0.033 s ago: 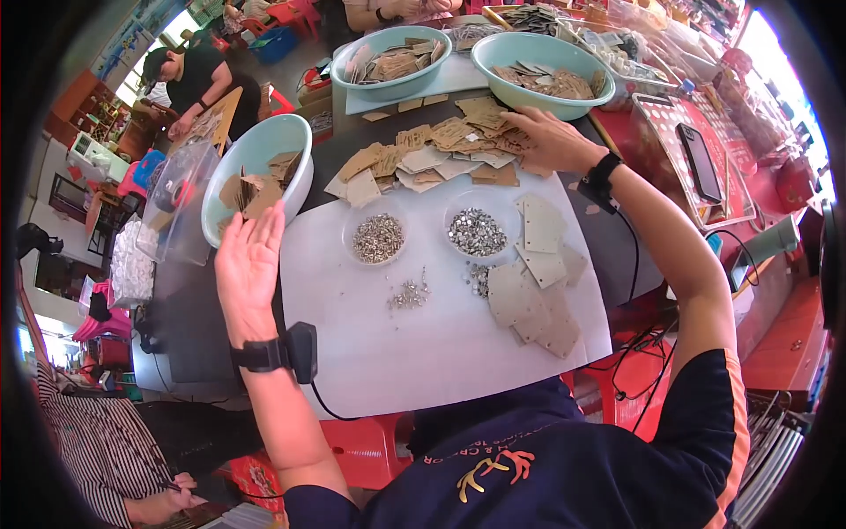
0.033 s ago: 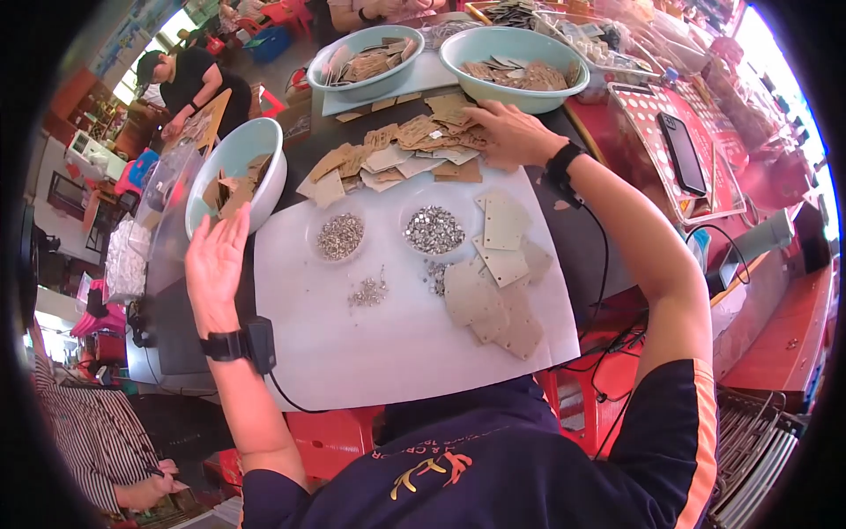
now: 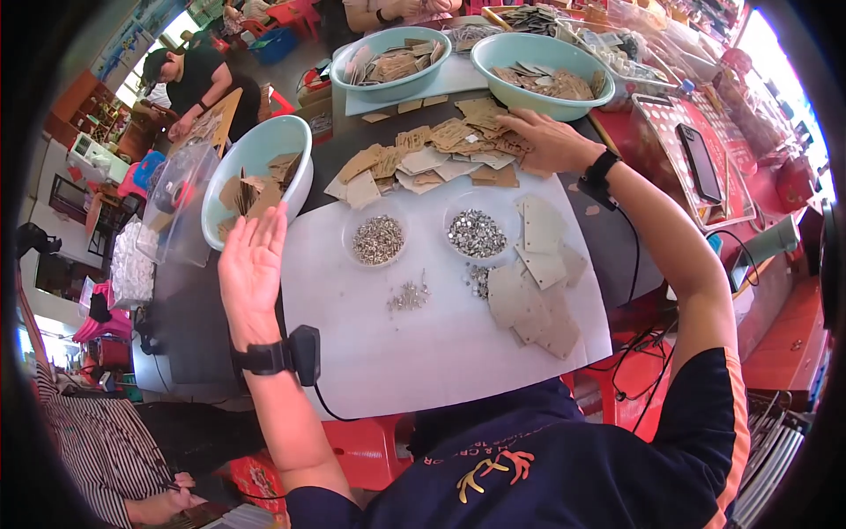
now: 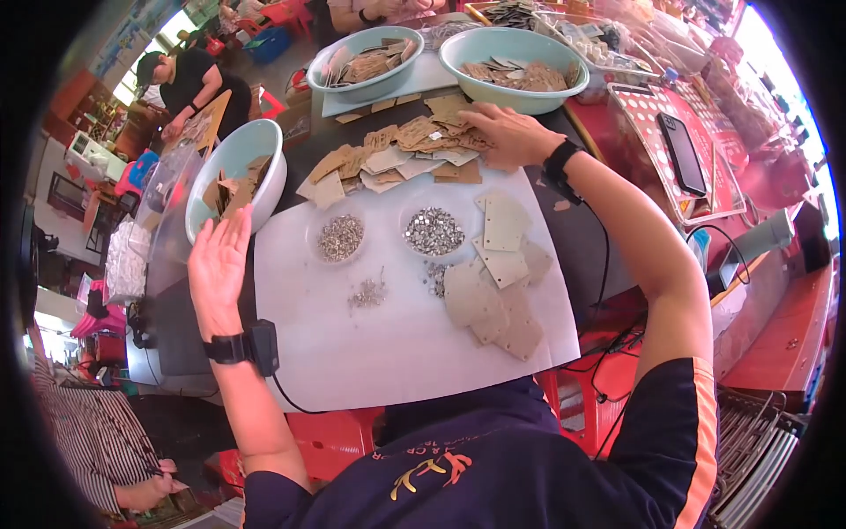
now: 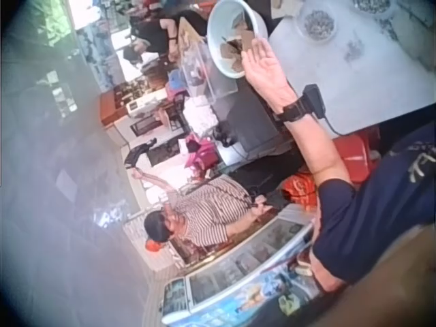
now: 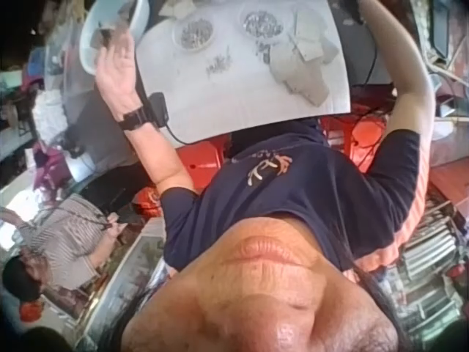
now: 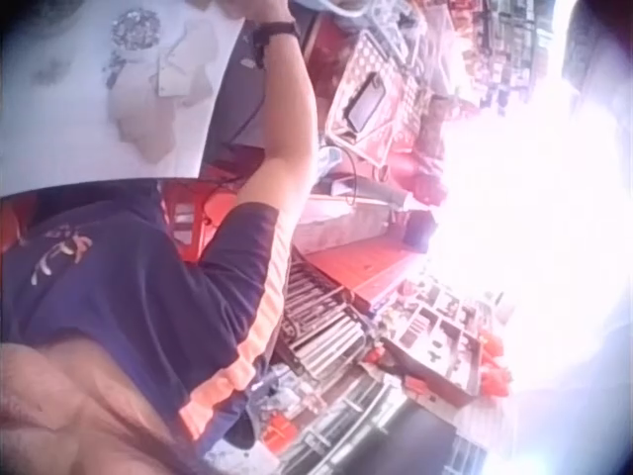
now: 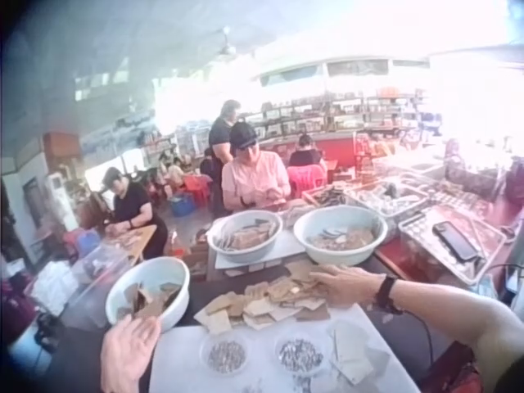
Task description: Manually attaching small metal eyelets/rivets to leather shoe tags or labels.
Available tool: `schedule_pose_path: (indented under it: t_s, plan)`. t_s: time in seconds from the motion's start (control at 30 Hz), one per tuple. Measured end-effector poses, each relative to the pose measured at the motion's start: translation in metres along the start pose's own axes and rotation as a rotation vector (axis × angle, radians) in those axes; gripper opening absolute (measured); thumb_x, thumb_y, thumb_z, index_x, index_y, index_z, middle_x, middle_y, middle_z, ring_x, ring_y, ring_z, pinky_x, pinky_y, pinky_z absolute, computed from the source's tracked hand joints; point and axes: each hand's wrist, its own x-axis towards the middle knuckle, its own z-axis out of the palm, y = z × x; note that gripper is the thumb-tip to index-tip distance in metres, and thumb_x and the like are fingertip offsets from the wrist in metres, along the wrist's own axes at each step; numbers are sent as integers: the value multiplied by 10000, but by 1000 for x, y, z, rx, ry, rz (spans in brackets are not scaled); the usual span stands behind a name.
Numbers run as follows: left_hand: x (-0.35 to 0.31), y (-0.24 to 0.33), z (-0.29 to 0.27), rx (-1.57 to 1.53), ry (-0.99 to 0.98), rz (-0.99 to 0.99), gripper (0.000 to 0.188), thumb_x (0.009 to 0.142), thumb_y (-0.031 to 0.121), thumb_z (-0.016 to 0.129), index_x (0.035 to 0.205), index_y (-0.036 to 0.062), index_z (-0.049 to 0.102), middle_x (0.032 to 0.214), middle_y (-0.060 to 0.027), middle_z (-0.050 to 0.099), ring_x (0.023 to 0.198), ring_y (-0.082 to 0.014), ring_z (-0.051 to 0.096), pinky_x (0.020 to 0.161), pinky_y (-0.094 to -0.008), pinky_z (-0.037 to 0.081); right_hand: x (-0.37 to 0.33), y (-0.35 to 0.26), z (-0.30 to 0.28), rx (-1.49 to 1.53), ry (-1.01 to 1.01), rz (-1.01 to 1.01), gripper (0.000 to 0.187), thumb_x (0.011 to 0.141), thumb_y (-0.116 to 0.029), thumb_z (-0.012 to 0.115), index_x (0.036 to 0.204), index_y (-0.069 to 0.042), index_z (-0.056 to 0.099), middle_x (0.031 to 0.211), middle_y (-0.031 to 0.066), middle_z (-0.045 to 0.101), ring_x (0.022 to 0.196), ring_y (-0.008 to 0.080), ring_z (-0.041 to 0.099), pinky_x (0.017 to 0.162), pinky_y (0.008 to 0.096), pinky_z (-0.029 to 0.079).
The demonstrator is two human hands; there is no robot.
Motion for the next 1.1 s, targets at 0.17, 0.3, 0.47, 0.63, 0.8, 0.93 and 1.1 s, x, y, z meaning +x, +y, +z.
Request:
schedule_pose_path:
  t_s: [0.17,0.3,0.47,0.63,0.8,0.93,1.1]
  plan:
    - [-15,-25,16,160,44,25,561,988,106,484,1419,-101,189,1370,-296,378,1284,-432,441,1080,-482,439,18,6,0,-231,-199,-126,917,739,-227,696,1521,-183,220,1505,192,316,1277,412,460,1047,423,421]
    - [-20,-35,19,212,0,-15,438,999,155,480,1355,-71,363,1333,-253,457,1207,-399,523,1027,-434,484,29,13,-2,-141,-330,-30,938,745,-223,705,1529,-189,192,1483,185,358,1222,402,517,1022,422,440]
    - [-20,-45,15,350,-9,-38,428,994,179,502,1339,-62,422,1309,-211,519,1170,-327,560,990,-411,507,33,27,8,-220,-359,-54,759,801,-231,652,1483,-161,326,1327,170,515,1148,370,570,968,441,459]
    - [-20,-54,15,363,-26,-72,392,990,178,516,1315,-35,462,1264,-185,555,1128,-302,584,957,-387,523,42,25,5,-101,-334,-48,599,808,-343,648,1336,-105,497,1237,190,579,1124,344,586,927,444,468]
    - [-22,-63,18,397,-33,-90,362,987,194,532,1281,-14,499,1207,-165,593,1087,-288,606,924,-373,534,51,17,0,-67,-373,69,639,773,-490,692,1207,-41,554,1116,217,642,1069,346,614,885,459,474]
    - [-22,-69,21,429,-41,-104,324,986,194,537,1242,-3,525,1167,-155,615,1044,-273,626,901,-368,541,54,14,-4,-102,-315,-20,681,772,-523,684,1192,-5,542,983,221,673,985,375,637,837,466,489]
    - [-24,-72,19,441,-40,-115,300,985,187,537,1223,5,536,1154,-149,623,1021,-261,635,888,-360,541,63,6,-3,-179,-365,-62,581,785,-403,658,1212,-33,521,925,214,681,918,389,651,802,464,507]
